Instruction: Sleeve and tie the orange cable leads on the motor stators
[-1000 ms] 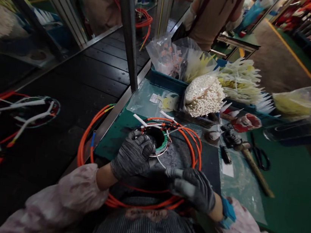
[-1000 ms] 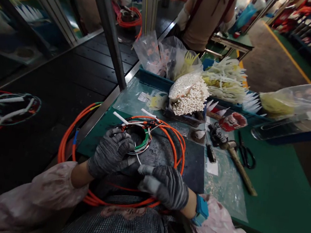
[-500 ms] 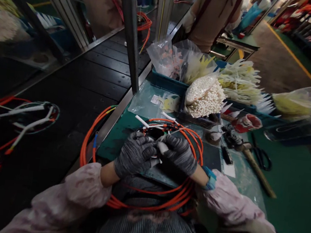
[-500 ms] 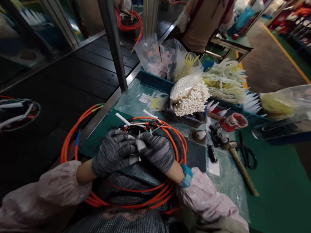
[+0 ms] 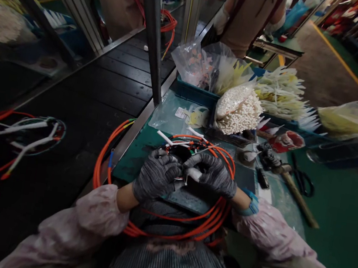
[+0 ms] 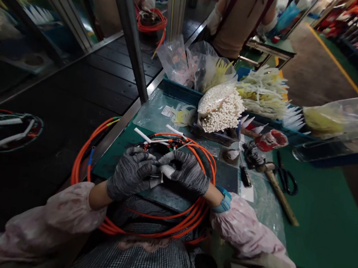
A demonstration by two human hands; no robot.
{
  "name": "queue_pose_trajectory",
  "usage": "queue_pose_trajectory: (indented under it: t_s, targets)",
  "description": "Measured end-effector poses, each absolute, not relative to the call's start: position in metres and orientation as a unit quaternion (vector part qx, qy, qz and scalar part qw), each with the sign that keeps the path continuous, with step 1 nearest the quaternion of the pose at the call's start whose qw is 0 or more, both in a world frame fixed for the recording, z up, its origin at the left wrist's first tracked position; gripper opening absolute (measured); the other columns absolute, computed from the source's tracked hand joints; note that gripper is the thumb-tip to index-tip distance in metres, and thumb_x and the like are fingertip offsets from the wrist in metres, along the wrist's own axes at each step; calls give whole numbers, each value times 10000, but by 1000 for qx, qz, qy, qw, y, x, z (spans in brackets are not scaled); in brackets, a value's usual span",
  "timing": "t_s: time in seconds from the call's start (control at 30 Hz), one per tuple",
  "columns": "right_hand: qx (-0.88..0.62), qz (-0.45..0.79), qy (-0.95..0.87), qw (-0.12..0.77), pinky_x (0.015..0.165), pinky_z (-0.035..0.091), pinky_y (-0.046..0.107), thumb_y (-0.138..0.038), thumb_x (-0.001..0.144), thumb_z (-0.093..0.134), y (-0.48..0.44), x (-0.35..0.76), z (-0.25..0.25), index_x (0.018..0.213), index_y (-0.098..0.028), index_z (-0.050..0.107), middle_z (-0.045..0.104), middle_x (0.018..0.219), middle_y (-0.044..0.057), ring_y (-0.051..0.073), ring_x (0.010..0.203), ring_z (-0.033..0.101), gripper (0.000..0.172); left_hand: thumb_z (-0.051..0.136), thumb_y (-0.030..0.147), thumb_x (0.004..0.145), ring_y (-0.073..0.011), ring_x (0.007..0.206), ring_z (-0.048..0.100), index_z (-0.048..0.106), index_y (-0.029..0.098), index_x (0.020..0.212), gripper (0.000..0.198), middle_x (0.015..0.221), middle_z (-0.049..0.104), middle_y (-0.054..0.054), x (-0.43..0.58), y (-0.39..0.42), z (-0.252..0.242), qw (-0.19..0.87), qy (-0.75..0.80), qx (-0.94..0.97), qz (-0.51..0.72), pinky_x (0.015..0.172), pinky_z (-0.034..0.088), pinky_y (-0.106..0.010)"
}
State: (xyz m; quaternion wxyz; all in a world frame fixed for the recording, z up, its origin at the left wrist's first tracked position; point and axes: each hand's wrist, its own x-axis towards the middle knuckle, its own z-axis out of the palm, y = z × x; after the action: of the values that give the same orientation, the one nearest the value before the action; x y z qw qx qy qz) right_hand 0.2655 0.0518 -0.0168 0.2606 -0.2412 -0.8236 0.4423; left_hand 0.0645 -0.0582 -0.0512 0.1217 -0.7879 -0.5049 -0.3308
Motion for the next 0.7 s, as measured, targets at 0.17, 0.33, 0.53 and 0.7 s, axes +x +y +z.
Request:
queue_pose_trajectory:
  t_s: [0.17,0.33,0.53,0.7]
  targets:
    - [-156,462,-830,271,751,650,315,-262,960,707,48,271,-36,975,-250,794,808,881,24,169,780,747,89,685,401,1013,-228,943,704,725,233,1006,173,960,794,-30,65,-59,-52,116,-503,-786,-340,950,456,-422]
    - [-129,484,-831,240,842,656,397,-493,993,751,41,282,-65,1090,-267,783,790,1032,59,232,932,753,249,744,314,948,-213,936,718,706,254,991,83,927,794,13,66,-60,-56,78,-505,-780,-362,987,445,-428]
    - [-84,477,-843,235,962,621,383,-581,1095,565,31,284,-60,1071,-237,776,772,1027,62,216,992,731,404,675,251,946,-217,944,745,681,256,975,30,936,806,20,69,-60,-58,80,-513,-766,-380,1002,436,-444]
    - [-101,485,-833,247,755,605,314,-524,1103,540,31,250,-43,955,-229,734,731,873,20,177,775,673,383,637,232,947,-228,936,755,684,259,968,58,938,821,2,73,-57,-56,115,-506,-760,-391,960,456,-443]
